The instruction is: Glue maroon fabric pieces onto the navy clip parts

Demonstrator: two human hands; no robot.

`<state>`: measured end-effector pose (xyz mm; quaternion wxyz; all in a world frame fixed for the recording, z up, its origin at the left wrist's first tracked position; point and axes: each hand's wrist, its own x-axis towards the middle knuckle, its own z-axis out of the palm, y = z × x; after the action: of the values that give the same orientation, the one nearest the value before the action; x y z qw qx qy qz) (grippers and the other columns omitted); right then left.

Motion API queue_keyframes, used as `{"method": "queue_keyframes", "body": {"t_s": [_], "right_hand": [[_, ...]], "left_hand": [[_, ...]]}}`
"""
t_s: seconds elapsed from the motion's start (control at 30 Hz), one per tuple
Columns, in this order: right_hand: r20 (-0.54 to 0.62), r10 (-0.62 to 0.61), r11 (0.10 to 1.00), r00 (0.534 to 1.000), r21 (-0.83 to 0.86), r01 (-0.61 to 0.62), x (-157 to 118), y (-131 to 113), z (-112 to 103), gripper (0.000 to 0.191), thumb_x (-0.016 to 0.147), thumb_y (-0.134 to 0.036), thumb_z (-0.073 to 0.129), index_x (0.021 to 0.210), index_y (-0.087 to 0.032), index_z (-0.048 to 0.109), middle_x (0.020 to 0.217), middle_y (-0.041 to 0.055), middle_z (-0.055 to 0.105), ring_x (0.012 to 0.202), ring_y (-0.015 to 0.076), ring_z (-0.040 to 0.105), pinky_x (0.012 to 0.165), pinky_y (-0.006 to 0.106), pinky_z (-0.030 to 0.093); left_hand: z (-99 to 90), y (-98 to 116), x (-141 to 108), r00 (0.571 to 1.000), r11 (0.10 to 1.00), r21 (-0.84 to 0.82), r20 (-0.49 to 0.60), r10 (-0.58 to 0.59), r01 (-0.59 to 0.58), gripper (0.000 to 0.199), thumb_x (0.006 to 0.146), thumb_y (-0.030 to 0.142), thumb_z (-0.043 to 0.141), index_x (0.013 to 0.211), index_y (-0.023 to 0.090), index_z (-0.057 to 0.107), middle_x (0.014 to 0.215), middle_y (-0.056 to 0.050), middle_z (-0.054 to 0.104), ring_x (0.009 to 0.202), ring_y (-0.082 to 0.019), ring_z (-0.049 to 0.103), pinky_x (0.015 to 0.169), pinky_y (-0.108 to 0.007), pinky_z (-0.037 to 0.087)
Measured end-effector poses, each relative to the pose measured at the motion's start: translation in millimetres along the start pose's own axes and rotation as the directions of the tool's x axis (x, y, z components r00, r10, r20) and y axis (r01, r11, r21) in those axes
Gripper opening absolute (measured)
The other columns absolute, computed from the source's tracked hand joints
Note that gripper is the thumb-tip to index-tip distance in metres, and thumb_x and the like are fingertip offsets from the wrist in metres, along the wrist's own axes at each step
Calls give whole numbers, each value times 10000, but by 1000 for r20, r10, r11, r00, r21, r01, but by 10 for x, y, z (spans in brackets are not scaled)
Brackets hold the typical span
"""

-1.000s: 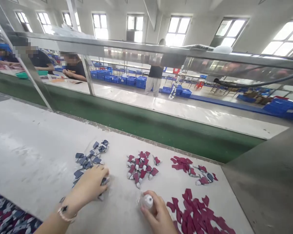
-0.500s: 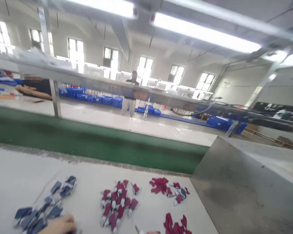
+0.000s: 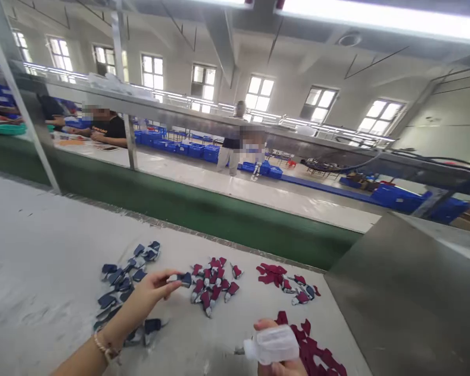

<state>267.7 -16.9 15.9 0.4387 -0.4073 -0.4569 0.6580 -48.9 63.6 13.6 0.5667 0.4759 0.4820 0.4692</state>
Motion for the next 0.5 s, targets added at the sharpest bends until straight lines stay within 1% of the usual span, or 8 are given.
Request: {"method": "queue_keyframes", "body": {"t_s": [0.03,0.1,0.17,0.23,0.3,0.37,0.43,0.5], "right_hand": [[15,10,1000,1000,15,-10,30,17,2,823,424,-809,804,967,-225,601,463,-71,461,388,93,366,438,226,272],[37,8,1000,999,28,-9,90,7,18,821,395,-812,807,909,-202,614,473,-61,470,414,94,370,459,231,263],[42,-21,1000,999,18,21,154,-48,49,762,387,-738,858,861,-182,641,542,-33,525,476,106,415,498,242,289],[40,-51,999,998,-6,51,222,-118,89,675,439,-629,900,877,-175,660,589,-22,563,513,109,434,521,244,300],[38,-62,998,997,-24,63,290,-170,124,612,523,-574,892,919,-180,643,608,-19,596,514,112,454,525,245,318],[28,-64,997,998,-29,65,344,-181,141,552,609,-582,849,907,-193,594,625,-11,624,505,117,478,521,250,343],[5,-66,998,998,-24,66,369,-152,140,523,653,-585,825,886,-209,546,648,-7,640,517,121,500,522,250,361],[-29,-62,998,998,-11,61,356,-104,136,510,665,-528,842,938,-218,542,665,-16,636,555,126,518,535,243,369]], "left_hand": [[91,-25,-8,1000,997,-77,-12,-10,9,449,731,515,790,1022,177,734,776,-39,726,796,-201,692,762,-284,546],[268,-77,-10,999,968,-249,-4,-36,34,437,791,529,739,1067,194,688,979,-69,735,935,-204,707,856,-301,548],[426,-102,-8,996,908,-409,38,-84,92,363,840,475,708,1086,217,645,1131,-76,710,1034,-207,706,895,-306,549],[548,-96,-15,986,844,-510,106,-131,167,343,871,429,682,1142,239,593,1184,-70,693,1038,-206,715,886,-311,558],[631,-92,-37,975,849,-485,175,-140,209,407,857,406,700,1198,251,539,1199,-67,677,1014,-210,723,904,-331,556],[681,-120,-73,969,905,-378,217,-118,195,500,779,341,787,1187,254,512,1183,-57,658,978,-216,730,905,-341,552],[710,-181,-121,970,968,-213,226,-87,136,504,732,260,823,1121,246,503,1132,-40,647,939,-214,733,846,-327,560],[725,-249,-174,969,999,-14,241,-44,49,399,785,245,767,1079,239,496,1036,-27,663,881,-198,728,788,-318,559]]}}
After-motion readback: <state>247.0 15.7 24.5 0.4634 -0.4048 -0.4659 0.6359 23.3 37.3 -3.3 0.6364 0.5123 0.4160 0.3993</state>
